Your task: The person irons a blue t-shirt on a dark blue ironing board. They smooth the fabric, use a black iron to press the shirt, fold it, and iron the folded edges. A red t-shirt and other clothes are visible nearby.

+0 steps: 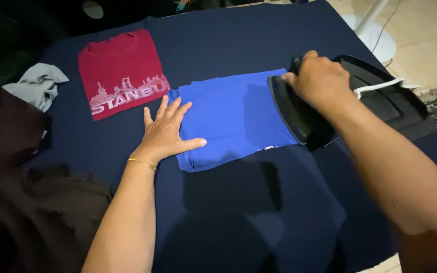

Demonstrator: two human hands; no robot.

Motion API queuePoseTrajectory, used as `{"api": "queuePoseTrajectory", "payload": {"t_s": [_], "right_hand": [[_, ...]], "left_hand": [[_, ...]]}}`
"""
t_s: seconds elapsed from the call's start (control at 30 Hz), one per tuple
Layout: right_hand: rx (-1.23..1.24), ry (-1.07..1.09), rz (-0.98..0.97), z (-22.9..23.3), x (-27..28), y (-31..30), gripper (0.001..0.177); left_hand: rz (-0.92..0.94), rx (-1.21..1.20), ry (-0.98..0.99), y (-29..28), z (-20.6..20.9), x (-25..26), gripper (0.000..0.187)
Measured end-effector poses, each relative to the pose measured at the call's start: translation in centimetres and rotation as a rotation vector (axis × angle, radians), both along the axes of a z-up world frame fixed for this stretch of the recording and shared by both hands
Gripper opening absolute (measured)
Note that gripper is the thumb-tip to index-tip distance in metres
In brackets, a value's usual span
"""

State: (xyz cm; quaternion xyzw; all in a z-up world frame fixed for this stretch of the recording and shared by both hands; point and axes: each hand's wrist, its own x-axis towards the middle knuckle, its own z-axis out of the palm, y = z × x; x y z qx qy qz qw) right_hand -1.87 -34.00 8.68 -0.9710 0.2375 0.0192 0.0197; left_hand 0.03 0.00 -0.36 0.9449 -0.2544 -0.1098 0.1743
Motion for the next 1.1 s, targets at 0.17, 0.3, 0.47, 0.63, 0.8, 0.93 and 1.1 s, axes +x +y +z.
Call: {"api": "queuePoseTrajectory", "payload": {"t_s": [0.17,0.3,0.47,0.63,0.8,0.93,1.1], "right_hand": [[-0.078,-0.054,0.111,-0.7,-0.6,0.2,0.068],[-0.101,-0.019,0.135,0.6,-1.2,0.3,0.067],[-0.199,-0.019,0.118,2.4,-1.4,-2.0,0.071],[-0.222,-0.003,0.054,4.4,-1.8,-5.0,0.069],[-0.354,-0.031,0.086,4.4,-2.0,-9.6,0.077],[-0.337,-0.05,0.066,4.0,-3.1,-12.2,0.077],[-0.305,-0.04,0.02,3.2,-3.7,-15.1,0.076]], "left_hand": [[-0.004,0.017,-0.035,0.1,-0.6,0.4,0.111],[0.0,0.009,0.008,0.1,-0.2,0.2,0.109],[0.002,0.016,-0.032,0.2,-0.9,0.5,0.111],[0.004,0.023,-0.011,0.0,-0.5,0.2,0.108],[0.022,0.023,-0.066,-0.4,-0.6,0.0,0.109],[0.022,0.064,-0.196,-0.9,-2.2,0.1,0.115],[0.047,0.038,-0.106,-1.1,-1.3,-0.3,0.109]]}}
